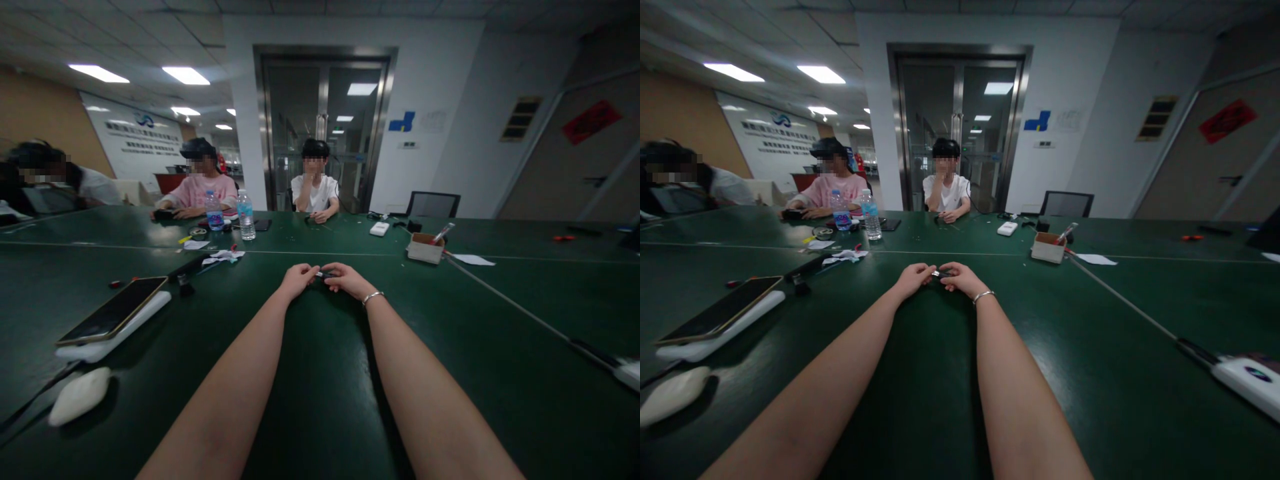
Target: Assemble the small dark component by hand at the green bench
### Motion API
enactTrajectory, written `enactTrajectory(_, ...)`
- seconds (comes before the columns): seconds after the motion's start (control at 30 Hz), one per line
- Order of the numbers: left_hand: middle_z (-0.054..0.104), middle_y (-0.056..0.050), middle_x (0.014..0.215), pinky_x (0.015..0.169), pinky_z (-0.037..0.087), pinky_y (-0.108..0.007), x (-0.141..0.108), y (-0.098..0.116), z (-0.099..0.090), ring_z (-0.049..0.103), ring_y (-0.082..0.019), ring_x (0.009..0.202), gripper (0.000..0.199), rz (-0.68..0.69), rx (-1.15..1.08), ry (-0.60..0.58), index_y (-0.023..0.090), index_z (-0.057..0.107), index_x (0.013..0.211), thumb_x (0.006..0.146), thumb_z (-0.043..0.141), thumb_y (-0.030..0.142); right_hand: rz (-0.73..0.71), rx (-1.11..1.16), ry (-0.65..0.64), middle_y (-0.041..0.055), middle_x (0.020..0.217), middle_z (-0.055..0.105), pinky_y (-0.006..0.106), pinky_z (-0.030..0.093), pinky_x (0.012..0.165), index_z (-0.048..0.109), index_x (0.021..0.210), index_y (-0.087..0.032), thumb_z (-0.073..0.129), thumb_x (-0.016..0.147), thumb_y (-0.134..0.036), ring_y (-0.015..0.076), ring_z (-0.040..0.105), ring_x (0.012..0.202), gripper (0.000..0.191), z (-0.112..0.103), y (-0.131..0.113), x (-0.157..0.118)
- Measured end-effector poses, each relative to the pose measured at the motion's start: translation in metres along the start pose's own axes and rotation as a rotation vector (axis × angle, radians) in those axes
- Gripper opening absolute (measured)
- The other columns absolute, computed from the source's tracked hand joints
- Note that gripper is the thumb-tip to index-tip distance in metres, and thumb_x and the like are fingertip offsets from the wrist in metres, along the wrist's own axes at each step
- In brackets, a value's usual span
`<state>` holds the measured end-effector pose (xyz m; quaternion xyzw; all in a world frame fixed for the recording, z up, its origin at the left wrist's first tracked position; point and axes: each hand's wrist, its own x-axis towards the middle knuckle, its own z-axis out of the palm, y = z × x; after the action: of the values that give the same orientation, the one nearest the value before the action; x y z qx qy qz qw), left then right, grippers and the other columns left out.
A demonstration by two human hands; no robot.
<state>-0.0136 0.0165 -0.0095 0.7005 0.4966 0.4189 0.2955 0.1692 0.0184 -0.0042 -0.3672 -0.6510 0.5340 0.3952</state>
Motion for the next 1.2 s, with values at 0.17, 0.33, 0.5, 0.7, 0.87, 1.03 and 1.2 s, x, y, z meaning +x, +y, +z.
enactTrajectory(0.17,0.058,-0.001,0.06,0.055,0.034,-0.024,-0.004,0.008,-0.001,0.05,-0.013,0.057,0.051,0.039,0.139,0.026,0.016,0.063,0.067,0.078,0.038,0.059,0.024,-0.109,-0.006,0.0018,0.079,0.065,0.014,0.043,0.04,0.058,0.085,-0.013,0.066,0.065,-0.002,0.0031,0.052,0.045,0.025,0.004,0.0,0.003)
enactTrajectory(0.33,0.059,-0.004,0.061,0.056,0.033,-0.026,-0.008,0.015,-0.003,0.051,-0.017,0.058,0.055,0.022,0.259,0.042,0.016,0.067,0.067,0.082,0.033,0.058,-0.002,-0.228,0.037,0.0006,0.075,0.063,0.014,0.039,0.038,0.061,0.085,-0.013,0.071,0.061,-0.009,0.0024,0.049,0.043,0.026,0.008,0.0,0.003)
enactTrajectory(0.5,0.063,-0.006,0.066,0.055,0.033,-0.026,-0.01,0.017,-0.007,0.053,-0.017,0.058,0.06,-0.044,0.368,0.062,0.017,0.066,0.065,0.08,0.03,0.063,-0.009,-0.326,0.07,-0.0013,0.069,0.06,0.015,0.038,0.038,0.064,0.085,-0.012,0.074,0.06,-0.016,0.0023,0.046,0.042,0.028,0.01,-0.004,0.0)
enactTrajectory(0.7,0.064,-0.007,0.07,0.058,0.035,-0.027,-0.011,0.019,-0.01,0.056,-0.018,0.063,0.066,-0.086,0.456,0.056,0.018,0.065,0.064,0.081,0.022,0.065,-0.004,-0.35,0.056,-0.0021,0.064,0.059,0.016,0.038,0.04,0.065,0.088,-0.013,0.074,0.06,-0.023,0.0032,0.046,0.043,0.031,0.011,-0.004,0.001)
enactTrajectory(0.87,0.064,-0.006,0.073,0.057,0.034,-0.026,-0.012,0.015,-0.009,0.056,-0.018,0.066,0.058,-0.043,0.442,0.1,0.021,0.064,0.071,0.082,0.026,0.062,0.006,-0.331,0.044,-0.0011,0.065,0.06,0.016,0.039,0.041,0.066,0.089,-0.012,0.074,0.062,-0.024,0.0035,0.047,0.044,0.031,0.012,-0.003,0.003)
enactTrajectory(1.03,0.06,0.0,0.063,0.055,0.034,-0.024,-0.009,0.006,-0.005,0.052,-0.013,0.057,0.039,0.032,0.26,0.093,0.022,0.061,0.081,0.082,0.039,0.055,0.017,-0.313,0.047,0.0001,0.068,0.062,0.016,0.04,0.04,0.066,0.088,-0.012,0.073,0.064,-0.022,0.0032,0.047,0.043,0.028,0.011,-0.001,0.004)
enactTrajectory(1.2,0.063,-0.002,0.074,0.059,0.041,-0.023,-0.003,0.003,-0.003,0.055,-0.012,0.062,0.027,0.035,-0.093,0.04,0.017,0.062,0.082,0.079,0.049,0.04,0.018,-0.265,0.074,0.0018,0.073,0.063,0.015,0.041,0.04,0.066,0.089,-0.011,0.069,0.068,-0.015,0.0037,0.05,0.044,0.023,0.01,-0.001,0.004)
